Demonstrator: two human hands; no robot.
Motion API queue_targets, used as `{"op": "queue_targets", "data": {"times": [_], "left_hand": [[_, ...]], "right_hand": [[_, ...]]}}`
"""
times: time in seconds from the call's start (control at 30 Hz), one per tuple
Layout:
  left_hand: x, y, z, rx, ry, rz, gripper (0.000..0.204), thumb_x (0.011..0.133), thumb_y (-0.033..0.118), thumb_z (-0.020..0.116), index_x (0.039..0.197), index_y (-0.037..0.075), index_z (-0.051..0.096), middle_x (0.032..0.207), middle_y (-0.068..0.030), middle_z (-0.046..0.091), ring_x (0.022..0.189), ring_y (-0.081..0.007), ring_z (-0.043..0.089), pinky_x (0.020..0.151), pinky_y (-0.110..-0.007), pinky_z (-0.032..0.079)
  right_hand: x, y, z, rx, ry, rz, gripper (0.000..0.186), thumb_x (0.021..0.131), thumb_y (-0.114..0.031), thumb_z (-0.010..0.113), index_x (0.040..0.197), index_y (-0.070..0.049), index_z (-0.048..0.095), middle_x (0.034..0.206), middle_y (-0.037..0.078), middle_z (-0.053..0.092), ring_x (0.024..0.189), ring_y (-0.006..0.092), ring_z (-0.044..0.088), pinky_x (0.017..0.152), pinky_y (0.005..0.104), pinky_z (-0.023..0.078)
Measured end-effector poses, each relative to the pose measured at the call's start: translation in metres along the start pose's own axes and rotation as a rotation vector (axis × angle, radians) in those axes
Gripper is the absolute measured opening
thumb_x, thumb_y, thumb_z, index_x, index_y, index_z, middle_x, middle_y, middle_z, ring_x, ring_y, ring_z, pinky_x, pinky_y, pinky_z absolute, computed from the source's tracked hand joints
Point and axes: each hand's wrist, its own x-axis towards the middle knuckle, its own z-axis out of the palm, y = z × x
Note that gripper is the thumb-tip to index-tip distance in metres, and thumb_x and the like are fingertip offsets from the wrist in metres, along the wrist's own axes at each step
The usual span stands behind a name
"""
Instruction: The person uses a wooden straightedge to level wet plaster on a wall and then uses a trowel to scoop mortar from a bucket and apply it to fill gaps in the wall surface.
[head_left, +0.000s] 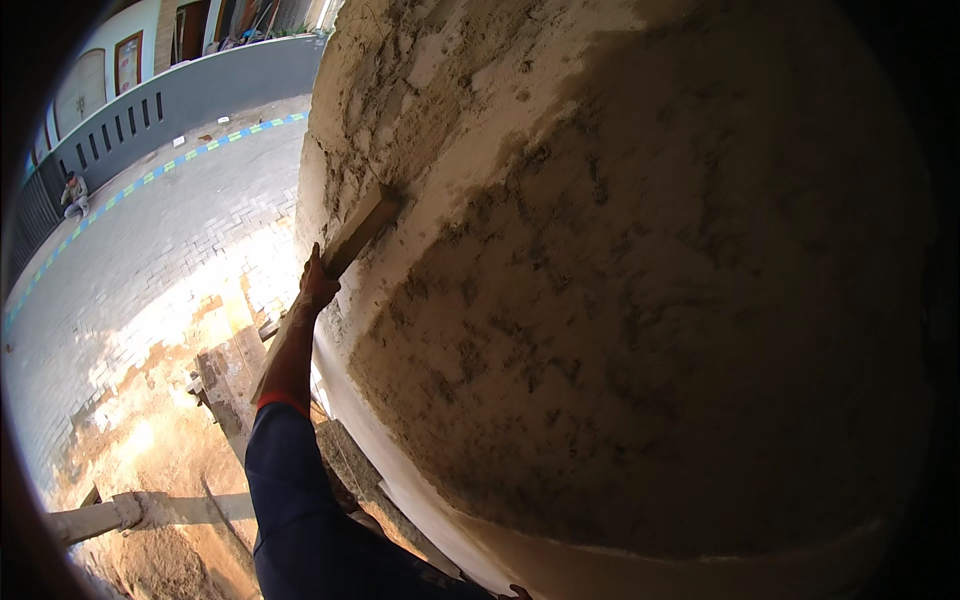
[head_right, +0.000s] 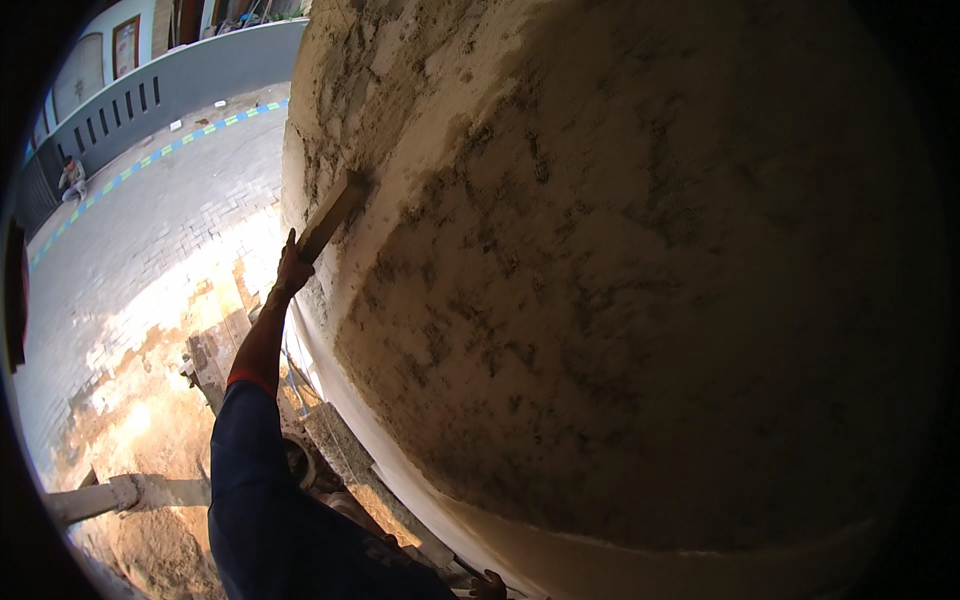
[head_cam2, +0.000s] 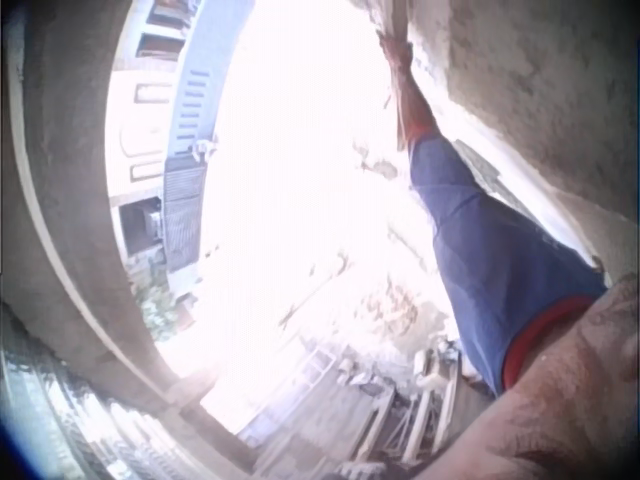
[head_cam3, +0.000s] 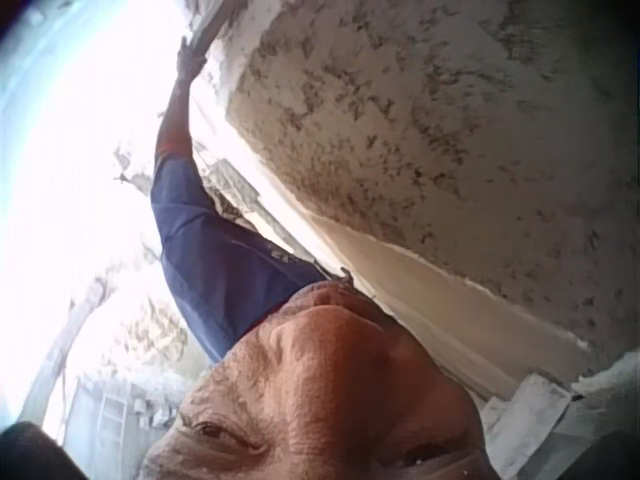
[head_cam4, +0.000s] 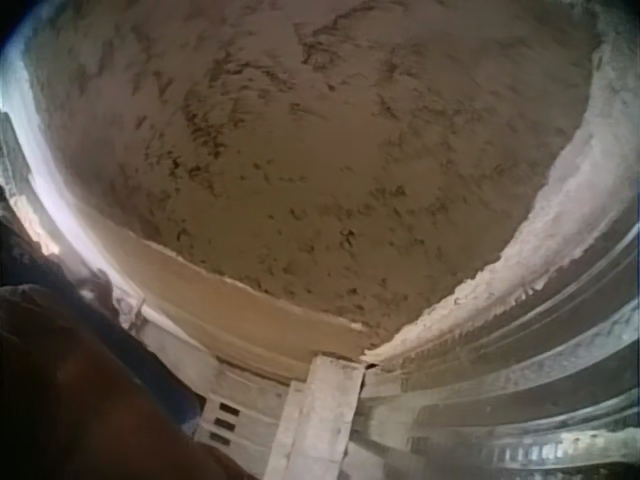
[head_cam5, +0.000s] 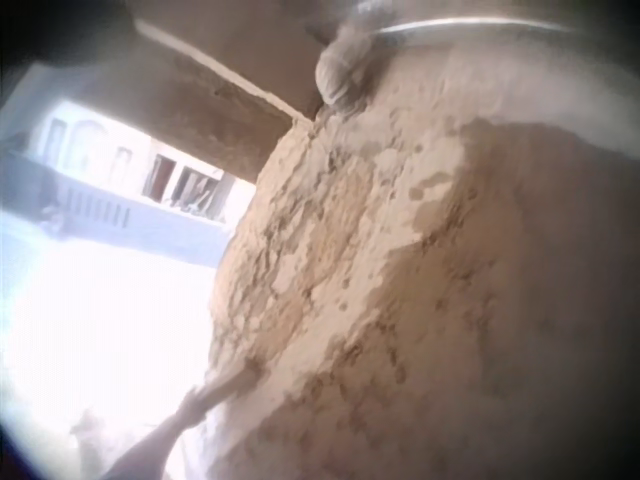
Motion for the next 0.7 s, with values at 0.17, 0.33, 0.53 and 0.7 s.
{"op": "queue_targets", "data": {"times": [0.17, 0.33, 0.53, 0.7], "left_hand": [[-0.001, 0.004, -0.006, 0.273, 0.135, 0.200, 0.099, 0.068, 0.002, 0.068, 0.149, 0.010, 0.012, 0.127, -0.0267, 0.046, 0.115, -0.0439, 0.048, 0.095, -0.049, 0.042], [-0.025, 0.016, 0.000, 0.338, 0.063, 0.268, 0.093, 0.076, 0.007, 0.069, 0.148, 0.007, 0.011, 0.126, -0.0258, 0.044, 0.113, -0.0441, 0.046, 0.096, -0.050, 0.038], [-0.011, 0.015, -0.003, 0.210, -0.027, 0.144, 0.106, 0.069, 0.006, 0.073, 0.150, 0.008, 0.005, 0.136, -0.0258, 0.040, 0.123, -0.0416, 0.043, 0.102, -0.049, 0.037], [-0.011, 0.023, 0.009, 0.182, 0.011, 0.193, 0.116, 0.065, 0.006, 0.076, 0.151, 0.013, -0.002, 0.140, -0.0244, 0.036, 0.130, -0.0411, 0.035, 0.107, -0.050, 0.031]], "right_hand": [[0.007, -0.005, 0.006, 0.001, -0.036, -0.026, 0.052, 0.086, -0.024, 0.060, 0.133, -0.007, 0.046, 0.103, 0.018, 0.063, 0.087, 0.0282, 0.062, 0.077, 0.0382, 0.052], [0.007, 0.008, 0.005, 0.050, -0.034, -0.026, 0.050, 0.088, -0.026, 0.058, 0.134, -0.008, 0.047, 0.108, 0.018, 0.062, 0.093, 0.0300, 0.061, 0.080, 0.0396, 0.051], [0.012, 0.048, 0.009, 0.122, -0.077, -0.040, 0.047, 0.091, -0.028, 0.055, 0.134, -0.010, 0.047, 0.114, 0.019, 0.061, 0.099, 0.0322, 0.061, 0.084, 0.0412, 0.050], [0.021, 0.104, 0.014, 0.106, -0.092, -0.122, 0.053, 0.085, -0.025, 0.062, 0.132, -0.006, 0.047, 0.100, 0.017, 0.064, 0.083, 0.0274, 0.063, 0.074, 0.0373, 0.052]]}}
